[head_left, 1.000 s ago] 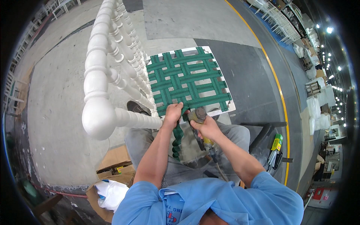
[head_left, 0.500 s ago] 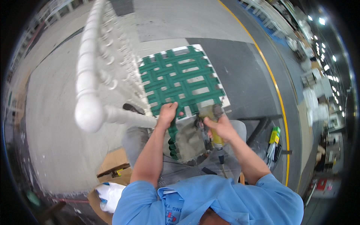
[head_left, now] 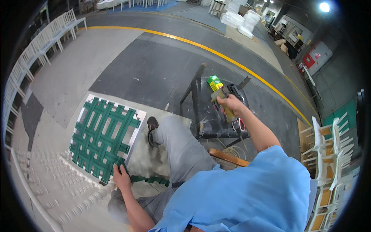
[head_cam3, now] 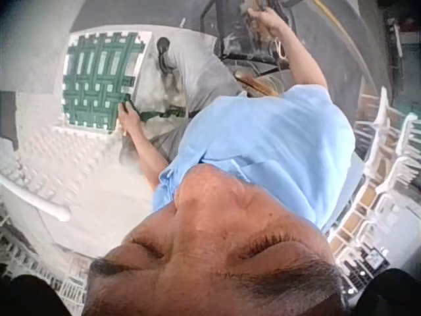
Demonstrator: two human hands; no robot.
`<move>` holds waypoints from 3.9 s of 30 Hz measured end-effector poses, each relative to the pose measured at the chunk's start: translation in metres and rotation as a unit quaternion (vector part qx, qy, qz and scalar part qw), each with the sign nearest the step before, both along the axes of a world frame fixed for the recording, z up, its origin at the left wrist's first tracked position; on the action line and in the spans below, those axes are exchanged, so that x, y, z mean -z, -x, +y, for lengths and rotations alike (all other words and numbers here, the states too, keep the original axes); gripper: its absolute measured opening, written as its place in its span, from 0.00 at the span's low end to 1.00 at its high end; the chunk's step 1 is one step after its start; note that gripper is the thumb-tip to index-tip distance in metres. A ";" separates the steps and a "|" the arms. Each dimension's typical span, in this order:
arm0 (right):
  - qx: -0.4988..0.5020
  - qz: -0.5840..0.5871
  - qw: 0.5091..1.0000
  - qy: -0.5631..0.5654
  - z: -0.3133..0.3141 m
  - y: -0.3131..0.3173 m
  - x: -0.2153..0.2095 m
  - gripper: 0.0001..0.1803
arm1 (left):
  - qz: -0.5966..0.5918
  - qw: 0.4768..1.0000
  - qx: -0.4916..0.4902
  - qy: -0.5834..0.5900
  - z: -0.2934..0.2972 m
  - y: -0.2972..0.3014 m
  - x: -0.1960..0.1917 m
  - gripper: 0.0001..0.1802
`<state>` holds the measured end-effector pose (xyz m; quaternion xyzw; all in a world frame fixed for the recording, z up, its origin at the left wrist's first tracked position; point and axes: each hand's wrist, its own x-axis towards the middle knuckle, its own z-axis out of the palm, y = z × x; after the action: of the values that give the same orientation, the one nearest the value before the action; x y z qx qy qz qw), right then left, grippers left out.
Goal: The person weaves green plastic straps into the seat of a white wooden chair, using a staple gun to secure the straps. The person adjusts the straps and staples them in place, completing the woven seat pattern.
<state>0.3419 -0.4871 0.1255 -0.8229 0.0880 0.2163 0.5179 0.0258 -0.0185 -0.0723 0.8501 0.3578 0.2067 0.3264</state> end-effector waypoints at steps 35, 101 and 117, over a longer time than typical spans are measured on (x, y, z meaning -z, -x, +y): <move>-0.040 -0.227 0.914 0.334 -0.176 0.032 0.058 0.38 | -0.275 0.685 -0.060 0.671 0.006 0.009 -0.009 0.20; 0.077 -0.313 0.849 0.419 -0.098 0.048 0.122 0.21 | 0.151 0.975 0.140 0.085 -0.039 -0.013 -0.009 0.25; -0.041 -0.376 0.905 0.192 0.023 0.004 0.087 0.16 | 0.151 0.943 0.084 0.284 -0.070 0.014 -0.061 0.17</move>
<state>0.3380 -0.4638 0.0383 -0.9297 -0.1072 -0.1094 0.3349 0.0114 -0.0885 -0.0108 0.7707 0.3738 -0.0628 0.5122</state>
